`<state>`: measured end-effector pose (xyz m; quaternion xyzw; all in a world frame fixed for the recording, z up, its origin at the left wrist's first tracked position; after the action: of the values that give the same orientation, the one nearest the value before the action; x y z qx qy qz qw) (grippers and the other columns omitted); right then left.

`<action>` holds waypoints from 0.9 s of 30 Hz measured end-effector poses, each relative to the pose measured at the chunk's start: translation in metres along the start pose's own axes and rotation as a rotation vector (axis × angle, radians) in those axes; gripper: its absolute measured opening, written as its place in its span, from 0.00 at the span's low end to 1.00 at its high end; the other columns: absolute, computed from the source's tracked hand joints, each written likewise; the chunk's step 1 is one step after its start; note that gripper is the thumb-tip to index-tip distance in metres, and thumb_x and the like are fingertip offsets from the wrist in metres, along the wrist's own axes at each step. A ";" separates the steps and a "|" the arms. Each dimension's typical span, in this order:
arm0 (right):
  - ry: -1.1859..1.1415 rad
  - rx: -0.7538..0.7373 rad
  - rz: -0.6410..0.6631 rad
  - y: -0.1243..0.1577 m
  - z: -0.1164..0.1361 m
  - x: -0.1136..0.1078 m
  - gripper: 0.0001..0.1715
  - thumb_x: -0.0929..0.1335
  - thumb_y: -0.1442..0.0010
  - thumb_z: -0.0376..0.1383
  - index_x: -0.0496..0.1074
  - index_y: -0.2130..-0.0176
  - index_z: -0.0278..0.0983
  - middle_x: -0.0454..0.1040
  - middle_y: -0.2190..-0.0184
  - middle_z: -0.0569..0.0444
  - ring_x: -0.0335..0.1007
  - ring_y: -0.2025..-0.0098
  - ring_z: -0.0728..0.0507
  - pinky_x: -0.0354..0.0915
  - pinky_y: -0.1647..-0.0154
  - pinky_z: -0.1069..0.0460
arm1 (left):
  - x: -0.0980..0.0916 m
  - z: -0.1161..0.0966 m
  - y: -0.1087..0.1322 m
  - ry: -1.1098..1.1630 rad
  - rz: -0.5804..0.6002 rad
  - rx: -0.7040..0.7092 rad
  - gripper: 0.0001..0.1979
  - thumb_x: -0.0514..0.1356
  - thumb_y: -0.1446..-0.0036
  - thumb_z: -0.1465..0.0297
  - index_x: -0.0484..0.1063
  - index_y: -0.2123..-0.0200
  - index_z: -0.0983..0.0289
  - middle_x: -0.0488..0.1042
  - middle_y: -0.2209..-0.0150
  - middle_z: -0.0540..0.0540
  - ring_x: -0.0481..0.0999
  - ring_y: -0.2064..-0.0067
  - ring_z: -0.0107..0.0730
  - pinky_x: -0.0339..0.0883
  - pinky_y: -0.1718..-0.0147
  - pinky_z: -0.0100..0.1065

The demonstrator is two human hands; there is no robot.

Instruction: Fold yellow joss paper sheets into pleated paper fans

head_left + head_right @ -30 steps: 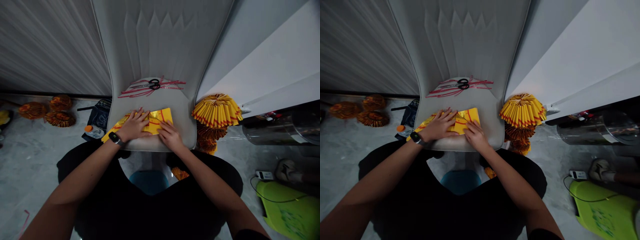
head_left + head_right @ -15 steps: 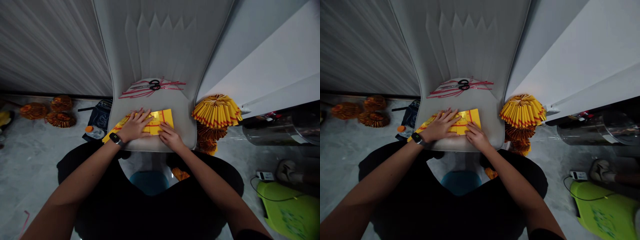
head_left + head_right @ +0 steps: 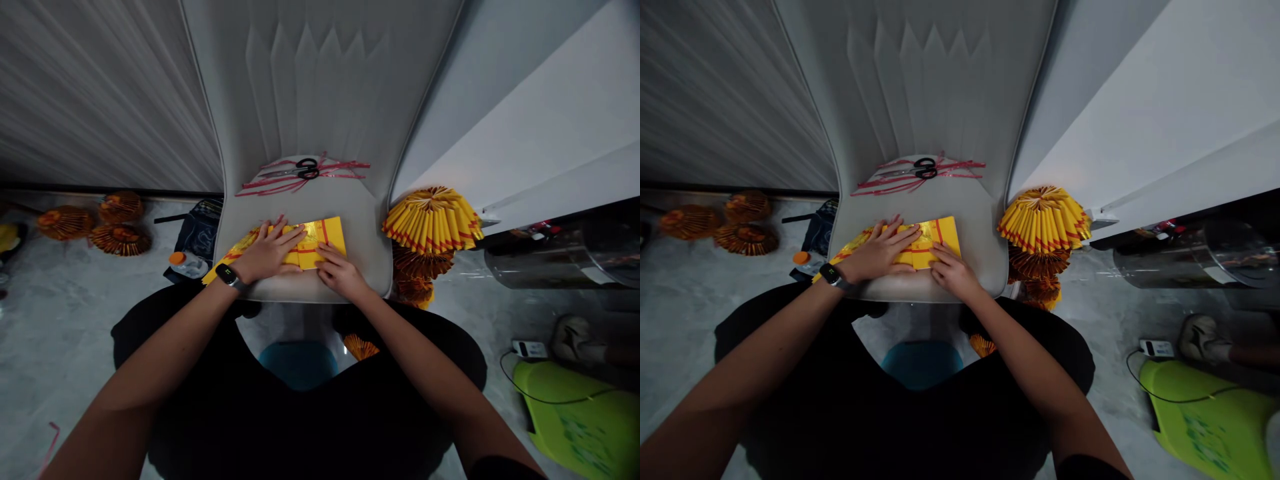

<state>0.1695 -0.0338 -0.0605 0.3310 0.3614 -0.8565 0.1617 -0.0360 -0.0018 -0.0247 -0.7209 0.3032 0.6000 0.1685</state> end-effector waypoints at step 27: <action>0.037 0.098 0.181 -0.010 0.010 -0.014 0.17 0.68 0.40 0.27 0.84 0.56 0.40 0.82 0.45 0.47 0.73 0.34 0.37 0.66 0.28 0.35 | -0.002 -0.001 -0.002 -0.025 -0.037 -0.014 0.40 0.54 0.29 0.45 0.54 0.24 0.59 0.58 0.25 0.59 0.48 0.23 0.64 0.42 0.29 0.65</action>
<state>0.1698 -0.0334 -0.0404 0.3855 0.2906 -0.8489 0.2151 -0.0342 -0.0004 -0.0227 -0.7199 0.2833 0.6080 0.1781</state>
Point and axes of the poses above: each hand's wrist, its own y-axis away from the middle knuckle, its own x-axis out of the palm, z = x × y, the point moved 5 cm from there along -y, towards the middle knuckle
